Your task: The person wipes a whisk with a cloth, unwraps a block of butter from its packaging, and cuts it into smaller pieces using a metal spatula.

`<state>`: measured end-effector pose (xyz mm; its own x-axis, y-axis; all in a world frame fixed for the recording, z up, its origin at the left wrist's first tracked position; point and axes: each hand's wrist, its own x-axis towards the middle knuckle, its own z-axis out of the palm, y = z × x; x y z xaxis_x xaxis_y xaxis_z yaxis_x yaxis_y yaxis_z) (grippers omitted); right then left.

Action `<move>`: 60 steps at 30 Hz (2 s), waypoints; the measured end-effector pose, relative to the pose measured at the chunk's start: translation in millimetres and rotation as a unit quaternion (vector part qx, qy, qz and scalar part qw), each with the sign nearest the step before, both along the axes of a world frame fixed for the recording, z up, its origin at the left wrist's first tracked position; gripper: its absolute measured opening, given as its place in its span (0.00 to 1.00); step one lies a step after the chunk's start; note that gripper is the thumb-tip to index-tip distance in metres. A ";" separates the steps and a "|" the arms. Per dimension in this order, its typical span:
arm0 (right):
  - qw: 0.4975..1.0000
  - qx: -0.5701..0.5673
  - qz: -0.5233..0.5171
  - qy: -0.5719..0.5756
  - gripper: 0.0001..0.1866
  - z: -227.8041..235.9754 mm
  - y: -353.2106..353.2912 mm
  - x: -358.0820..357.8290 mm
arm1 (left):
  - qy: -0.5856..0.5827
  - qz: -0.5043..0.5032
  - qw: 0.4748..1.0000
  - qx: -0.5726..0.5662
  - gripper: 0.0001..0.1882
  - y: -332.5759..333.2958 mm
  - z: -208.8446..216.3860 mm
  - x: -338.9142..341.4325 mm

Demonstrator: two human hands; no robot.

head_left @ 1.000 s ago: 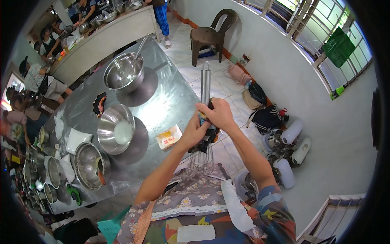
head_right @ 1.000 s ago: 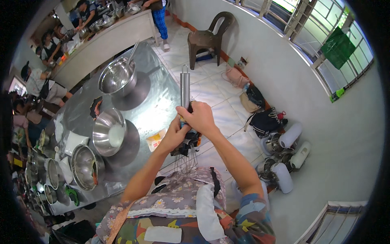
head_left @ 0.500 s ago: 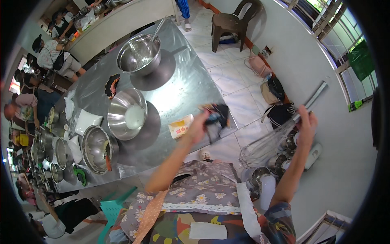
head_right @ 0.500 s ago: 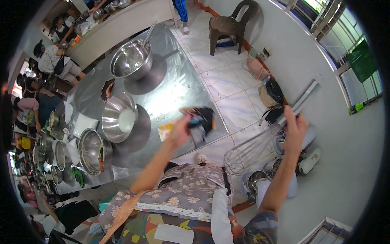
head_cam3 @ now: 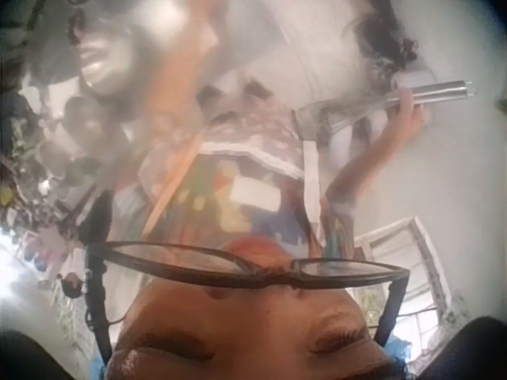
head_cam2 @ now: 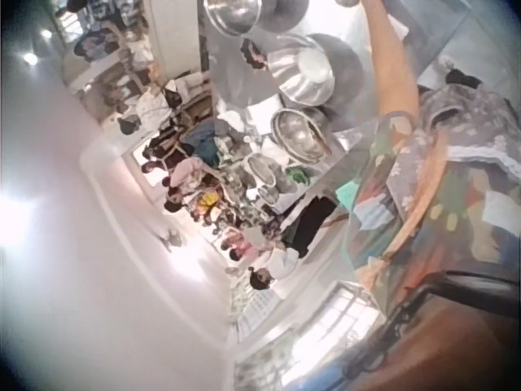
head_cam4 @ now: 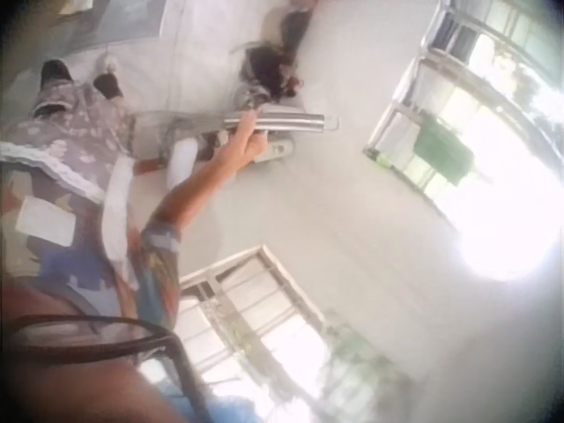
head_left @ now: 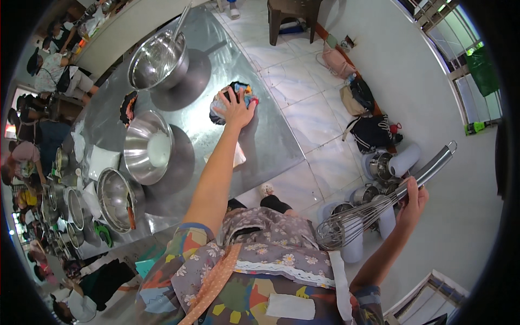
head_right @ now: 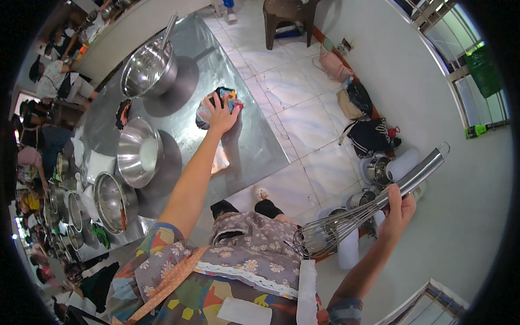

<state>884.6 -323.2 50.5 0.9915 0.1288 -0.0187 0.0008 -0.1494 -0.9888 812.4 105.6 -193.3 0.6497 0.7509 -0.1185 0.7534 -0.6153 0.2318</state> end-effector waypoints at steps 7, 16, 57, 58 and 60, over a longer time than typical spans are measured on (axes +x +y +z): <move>1.000 0.001 0.012 -0.013 0.09 -5.6 -3.7 8.5 | -0.059 -0.102 0.993 0.024 0.35 -93.2 8.2 2.7; 0.996 0.034 0.068 -0.037 0.07 -4.3 3.2 9.6 | -0.097 -0.174 0.980 0.009 0.38 -192.9 9.0 -53.8; 0.836 0.199 0.505 -0.077 0.08 11.5 330.4 -157.9 | -0.249 0.140 0.954 0.094 0.17 -150.2 103.9 -436.0; 0.852 0.236 0.463 0.065 0.10 12.8 343.9 -165.5 | -0.251 0.150 0.952 0.088 0.17 -148.0 110.7 -439.3; 0.849 0.259 0.445 0.120 0.11 -9.3 373.1 -168.7 | -0.254 0.148 0.952 0.089 0.17 -138.2 113.5 -444.6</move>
